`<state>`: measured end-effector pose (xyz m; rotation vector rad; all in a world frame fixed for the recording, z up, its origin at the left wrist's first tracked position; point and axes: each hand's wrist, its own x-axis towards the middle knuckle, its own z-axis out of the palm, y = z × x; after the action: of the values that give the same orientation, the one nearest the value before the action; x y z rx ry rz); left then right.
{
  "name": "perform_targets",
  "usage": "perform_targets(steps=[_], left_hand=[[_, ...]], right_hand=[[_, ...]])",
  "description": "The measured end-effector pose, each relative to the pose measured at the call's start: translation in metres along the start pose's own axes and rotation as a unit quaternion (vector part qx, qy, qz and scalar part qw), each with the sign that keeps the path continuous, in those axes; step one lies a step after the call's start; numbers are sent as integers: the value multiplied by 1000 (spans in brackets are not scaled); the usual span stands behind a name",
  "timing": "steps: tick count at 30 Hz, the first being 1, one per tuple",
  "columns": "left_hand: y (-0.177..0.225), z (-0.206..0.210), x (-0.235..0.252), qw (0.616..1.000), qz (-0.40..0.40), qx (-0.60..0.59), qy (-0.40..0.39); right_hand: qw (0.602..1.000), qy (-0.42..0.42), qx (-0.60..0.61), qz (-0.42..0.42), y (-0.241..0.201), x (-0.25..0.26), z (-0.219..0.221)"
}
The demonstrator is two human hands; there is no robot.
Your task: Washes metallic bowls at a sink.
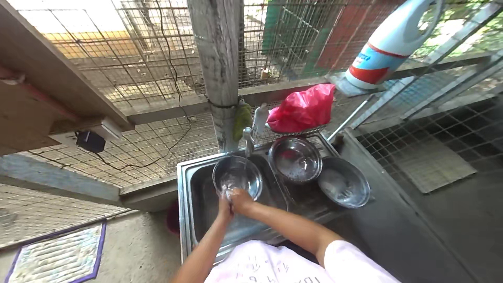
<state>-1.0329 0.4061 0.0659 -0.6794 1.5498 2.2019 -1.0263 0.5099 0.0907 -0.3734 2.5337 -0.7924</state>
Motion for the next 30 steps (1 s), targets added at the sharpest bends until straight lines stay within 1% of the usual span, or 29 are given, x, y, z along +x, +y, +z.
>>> perform_targets(steps=[1, 2, 4, 5, 6, 7, 8, 10, 11, 12, 13, 14, 15, 16, 17, 19, 20, 21, 23, 24, 26, 27, 28, 29, 30], left_hand=[[4, -1, 2, 1000, -8, -2, 12], [12, -12, 7, 1000, -19, 6, 3], [30, -45, 15, 999, -25, 21, -38], [36, -53, 19, 998, -24, 30, -51], [38, -54, 19, 997, -30, 39, -52], [33, -49, 17, 998, -39, 42, -36], [23, -40, 12, 998, -44, 39, -23], [1, -17, 1, 1000, -12, 24, -6], [-4, -10, -3, 1000, 13, 4, -7], [-2, -6, -4, 999, 33, -11, 10], [2, -9, -1, 998, 38, -23, 33], [7, -18, 1, 998, 31, -34, 40], [12, -30, 2, 999, 24, -42, 25], [14, -39, 2, 999, 19, -35, 17], [13, -44, 1, 1000, 10, -21, 12], [6, -39, -7, 1000, -24, 13, -1], [2, -31, -12, 999, -46, 21, -8], [-3, -21, -16, 997, -64, 22, -23], [-9, -5, -17, 996, -70, 8, -59], [-9, -1, -15, 996, -61, -1, -62], [-3, -5, -5, 999, -31, -11, -43], [3, -10, 0, 1000, -15, -10, -8], [8, -19, 5, 1000, 2, -7, 26], [15, -31, 5, 999, 7, -13, 30], [17, -41, 4, 999, 4, -9, 31]], right_hand=[[1000, 18, 14, -8, -2, 1, 9], [999, 14, 10, -41, 8, -2, 19], [991, -35, -54, -114, 45, -11, 29], [985, -65, -93, -130, 60, -13, 23], [981, -85, -119, -128, 67, -12, 13], [983, -88, -120, -110, 61, -10, 6], [989, -78, -98, -83, 46, -7, 2], [999, -31, -7, -23, 7, 1, 5], [999, -8, 35, -10, -6, 3, 10], [998, 11, 61, -25, -6, 4, 17], [996, 14, 65, -63, 4, 3, 24], [995, -16, 42, -90, 18, -3, 23], [994, -60, -7, -92, 34, -9, 14], [991, -96, -59, -76, 50, -13, 2], [987, -111, -101, -54, 67, -13, -10], [984, -76, -162, -17, 92, -3, -25], [982, -52, -180, 0, 96, 5, -27], [984, -27, -176, 17, 93, 13, -25], [994, -11, -104, 33, 68, 25, -13], [999, 2, -42, 13, 56, 26, 0], [994, 25, 83, -72, 47, 24, 30], [987, 5, 111, -113, 48, 19, 36], [984, -38, 101, -139, 49, 7, 31], [985, -93, 60, -135, 52, -4, 18], [986, -128, -4, -110, 60, -11, 5]])
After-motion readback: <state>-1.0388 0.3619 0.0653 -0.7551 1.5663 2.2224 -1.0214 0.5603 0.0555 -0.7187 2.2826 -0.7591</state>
